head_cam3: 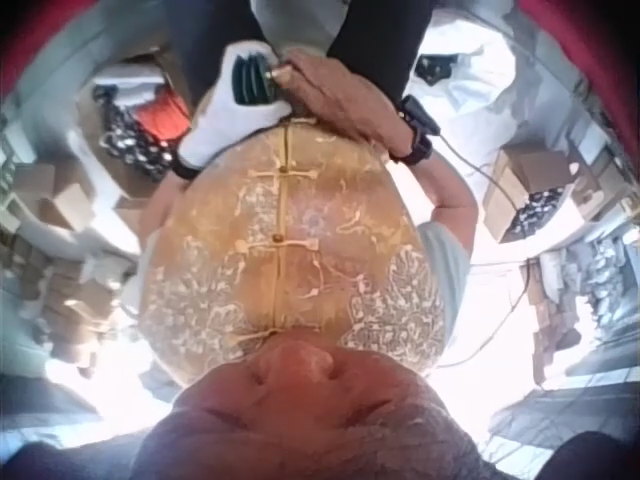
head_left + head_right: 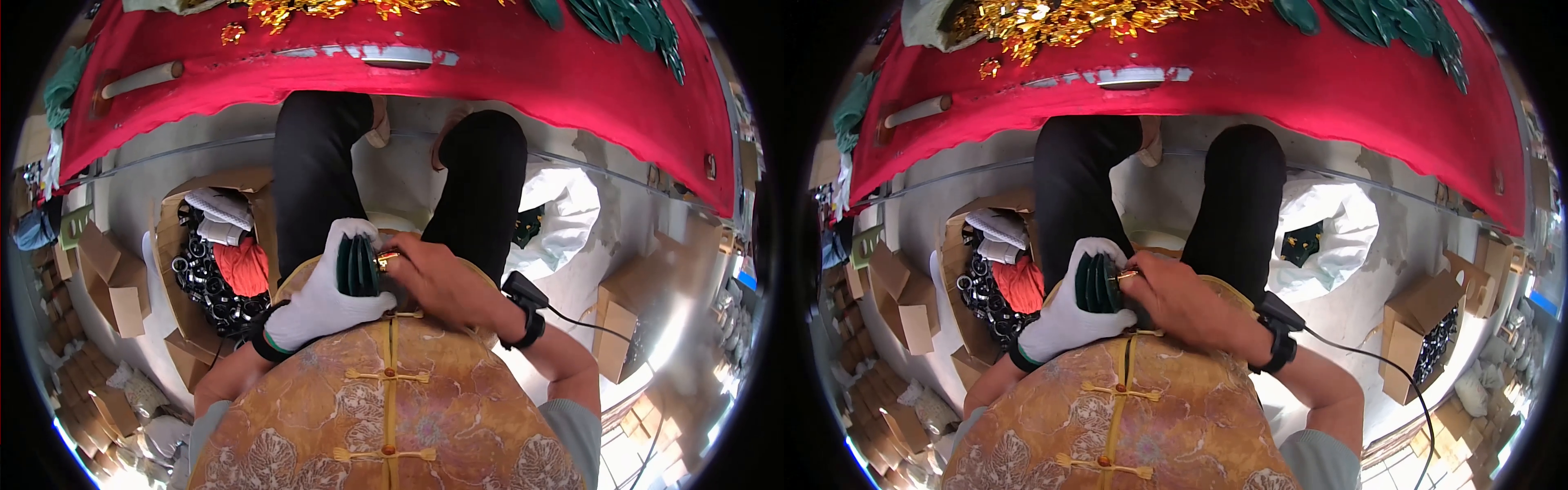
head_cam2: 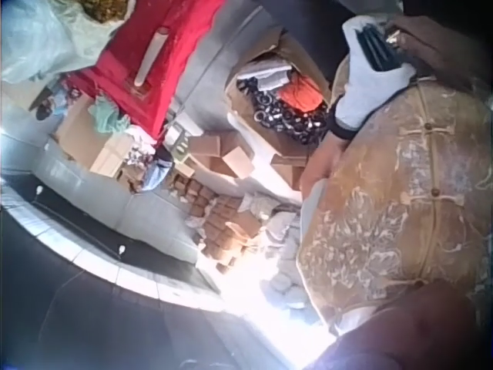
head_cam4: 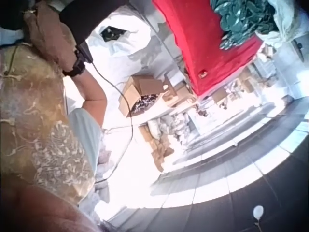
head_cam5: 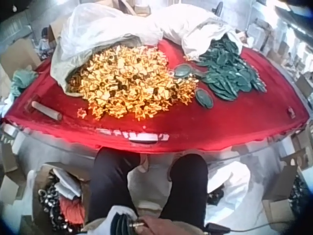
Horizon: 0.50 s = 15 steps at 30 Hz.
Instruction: Manually assembling green and gold product components in a factory environment.
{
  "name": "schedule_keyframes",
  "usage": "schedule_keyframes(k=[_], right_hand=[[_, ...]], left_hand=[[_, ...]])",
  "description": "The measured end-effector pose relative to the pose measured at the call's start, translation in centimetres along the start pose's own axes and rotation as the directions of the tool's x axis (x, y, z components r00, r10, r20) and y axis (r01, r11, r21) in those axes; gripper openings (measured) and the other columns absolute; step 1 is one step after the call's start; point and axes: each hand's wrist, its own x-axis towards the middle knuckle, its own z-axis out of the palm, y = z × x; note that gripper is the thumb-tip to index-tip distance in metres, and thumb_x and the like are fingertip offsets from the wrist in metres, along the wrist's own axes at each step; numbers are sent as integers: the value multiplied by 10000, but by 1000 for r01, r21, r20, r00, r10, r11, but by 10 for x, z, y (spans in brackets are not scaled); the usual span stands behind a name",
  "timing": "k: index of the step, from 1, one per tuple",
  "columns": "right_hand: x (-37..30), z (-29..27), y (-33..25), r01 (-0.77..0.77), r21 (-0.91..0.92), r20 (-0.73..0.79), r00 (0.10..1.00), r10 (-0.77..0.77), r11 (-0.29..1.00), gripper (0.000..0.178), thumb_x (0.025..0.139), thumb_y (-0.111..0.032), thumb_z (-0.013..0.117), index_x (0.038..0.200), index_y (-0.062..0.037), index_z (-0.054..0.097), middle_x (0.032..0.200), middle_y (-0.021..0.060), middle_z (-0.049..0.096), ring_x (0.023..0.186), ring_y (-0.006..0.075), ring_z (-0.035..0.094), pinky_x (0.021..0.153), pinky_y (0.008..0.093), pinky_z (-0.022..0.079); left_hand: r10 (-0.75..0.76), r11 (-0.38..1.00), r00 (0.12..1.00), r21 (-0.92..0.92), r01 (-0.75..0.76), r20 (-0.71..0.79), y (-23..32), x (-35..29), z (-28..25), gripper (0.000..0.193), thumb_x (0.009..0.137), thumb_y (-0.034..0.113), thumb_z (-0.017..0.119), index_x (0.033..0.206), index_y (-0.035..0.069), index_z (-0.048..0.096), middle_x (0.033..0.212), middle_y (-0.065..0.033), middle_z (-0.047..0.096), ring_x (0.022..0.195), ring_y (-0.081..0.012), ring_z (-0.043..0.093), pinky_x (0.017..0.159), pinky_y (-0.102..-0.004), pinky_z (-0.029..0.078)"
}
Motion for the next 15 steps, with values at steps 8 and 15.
schedule_keyframes(k=[8,15], right_hand=[[-20,17,15,478,-760,68,732,-678,440,412,913,-165,712,1221,54,547,968,160,565,729,338,649,611,397,534],[-13,31,25,476,-634,-177,678,-714,609,336,923,-95,686,1203,40,557,923,179,569,716,347,638,587,387,506]], left_hand=[[-346,763,916,-508,400,201,20,-11,-4,723,697,-5,823,1317,54,457,1209,-16,499,1159,-98,487,996,-273,425],[-51,987,997,-149,59,55,12,-11,11,715,730,1,824,1290,77,386,1172,-53,444,1116,-143,483,966,-303,438]])
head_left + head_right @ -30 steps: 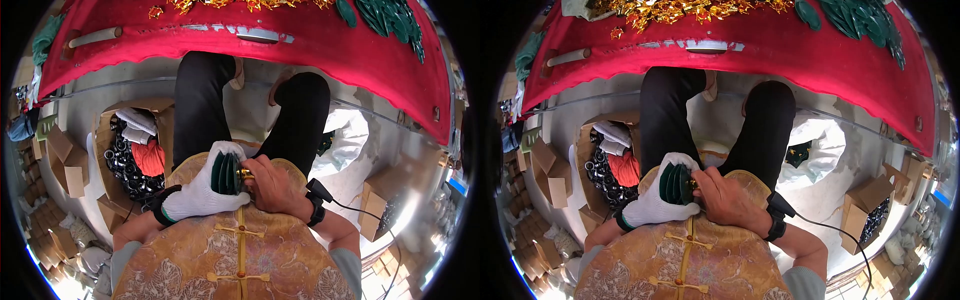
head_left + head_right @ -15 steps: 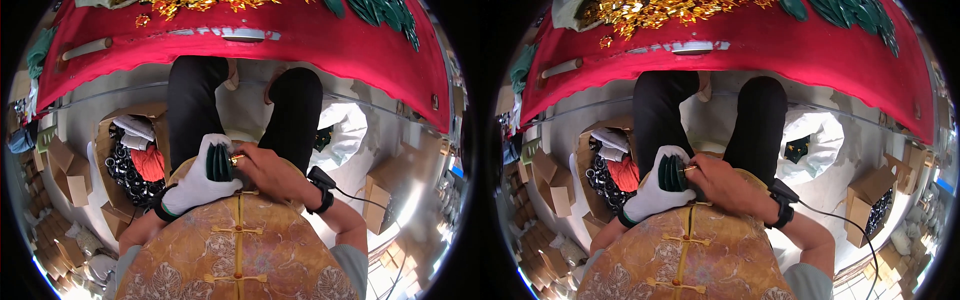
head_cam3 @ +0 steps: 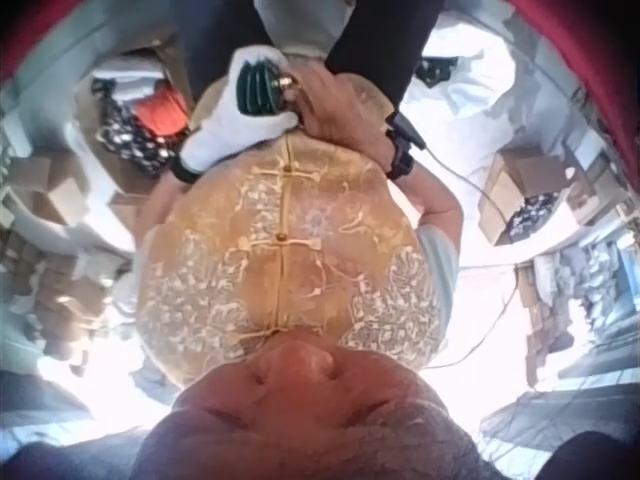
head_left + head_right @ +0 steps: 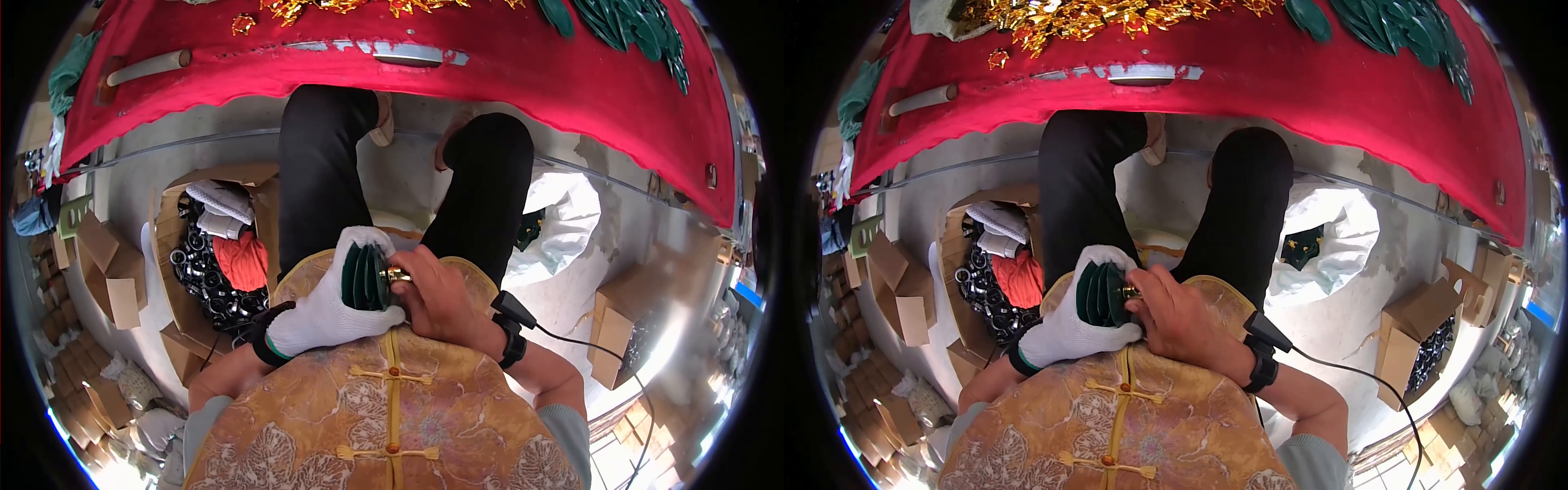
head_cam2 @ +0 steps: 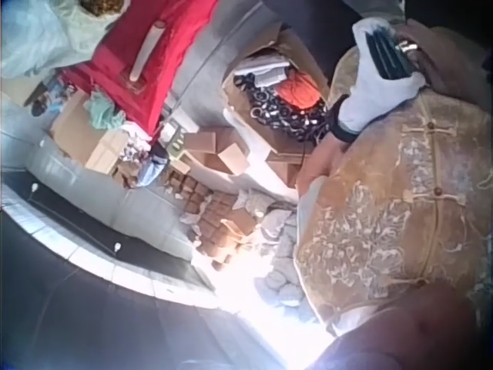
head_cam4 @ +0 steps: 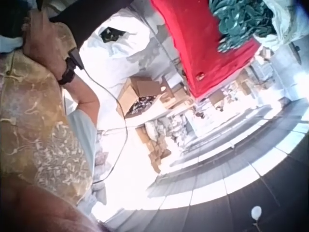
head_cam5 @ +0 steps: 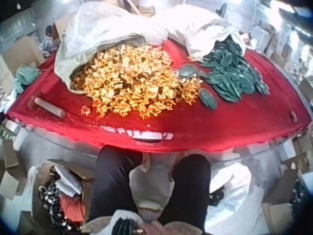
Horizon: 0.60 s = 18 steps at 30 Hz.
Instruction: Manually assembling green and gold product components in a factory environment.
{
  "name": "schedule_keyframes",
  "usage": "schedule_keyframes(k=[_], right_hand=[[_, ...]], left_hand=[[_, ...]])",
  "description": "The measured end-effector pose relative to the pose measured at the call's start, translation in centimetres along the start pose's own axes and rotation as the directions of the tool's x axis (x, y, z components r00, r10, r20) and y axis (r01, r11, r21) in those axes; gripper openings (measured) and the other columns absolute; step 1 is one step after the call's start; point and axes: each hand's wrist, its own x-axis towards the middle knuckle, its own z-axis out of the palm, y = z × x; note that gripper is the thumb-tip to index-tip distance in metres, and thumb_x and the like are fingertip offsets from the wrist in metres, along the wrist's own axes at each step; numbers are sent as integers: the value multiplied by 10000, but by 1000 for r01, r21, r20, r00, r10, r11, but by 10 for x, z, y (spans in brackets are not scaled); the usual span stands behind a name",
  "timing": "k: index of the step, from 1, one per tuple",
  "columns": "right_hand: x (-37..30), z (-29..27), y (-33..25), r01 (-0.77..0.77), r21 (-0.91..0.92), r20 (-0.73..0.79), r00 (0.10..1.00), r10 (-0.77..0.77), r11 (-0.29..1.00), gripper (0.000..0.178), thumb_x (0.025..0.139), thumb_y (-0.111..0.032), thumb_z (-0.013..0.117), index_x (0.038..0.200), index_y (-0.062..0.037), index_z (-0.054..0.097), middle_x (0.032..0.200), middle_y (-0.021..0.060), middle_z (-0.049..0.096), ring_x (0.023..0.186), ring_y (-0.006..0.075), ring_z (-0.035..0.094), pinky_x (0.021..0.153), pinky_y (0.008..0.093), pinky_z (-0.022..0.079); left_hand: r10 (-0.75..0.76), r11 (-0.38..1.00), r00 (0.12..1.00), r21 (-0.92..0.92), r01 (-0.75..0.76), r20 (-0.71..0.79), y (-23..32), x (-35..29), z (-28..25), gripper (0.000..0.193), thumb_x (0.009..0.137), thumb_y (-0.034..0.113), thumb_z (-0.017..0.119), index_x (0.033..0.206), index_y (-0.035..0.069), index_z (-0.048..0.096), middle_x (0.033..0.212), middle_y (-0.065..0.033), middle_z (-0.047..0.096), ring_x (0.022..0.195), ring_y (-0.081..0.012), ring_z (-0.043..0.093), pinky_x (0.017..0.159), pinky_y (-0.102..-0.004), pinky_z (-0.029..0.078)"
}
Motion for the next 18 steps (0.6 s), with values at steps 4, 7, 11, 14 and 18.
schedule_keyframes(k=[4,7,11,14,18], right_hand=[[8,-2,1,-291,380,67,955,288,878,221,980,-142,614,1121,25,584,846,169,574,665,287,622,559,359,472],[17,-8,8,-718,607,464,668,582,340,232,1026,-203,566,1062,24,595,778,70,575,595,151,543,526,292,418],[29,-14,18,-748,503,517,661,543,432,289,1045,-256,548,1034,29,590,753,84,551,629,167,564,564,313,469],[22,-13,7,-301,171,207,942,265,938,300,1009,-247,607,1127,27,568,877,177,568,714,286,633,614,384,527],[9,-19,5,8,-71,214,977,7,997,426,951,-219,678,1273,5,512,1040,193,583,786,381,639,668,418,538]], left_hand=[[209,937,977,293,-188,-40,-11,5,-1,684,731,-20,786,1275,68,381,1119,-70,433,994,-167,504,882,-305,461],[358,751,929,563,-346,95,-25,17,-9,674,726,-30,770,1271,61,384,1099,-79,431,932,-178,508,833,-310,468],[100,966,990,249,-72,-102,-30,13,-6,696,699,3,821,1259,73,414,1120,-63,456,978,-154,517,854,-310,473],[8,996,996,87,-1,-84,-16,12,-15,731,688,13,849,1277,81,421,1160,-56,480,1055,-144,528,905,-305,474],[-306,864,952,-413,287,19,17,3,-7,671,723,12,812,1303,31,475,1217,-48,492,1152,-142,505,1006,-299,427]])
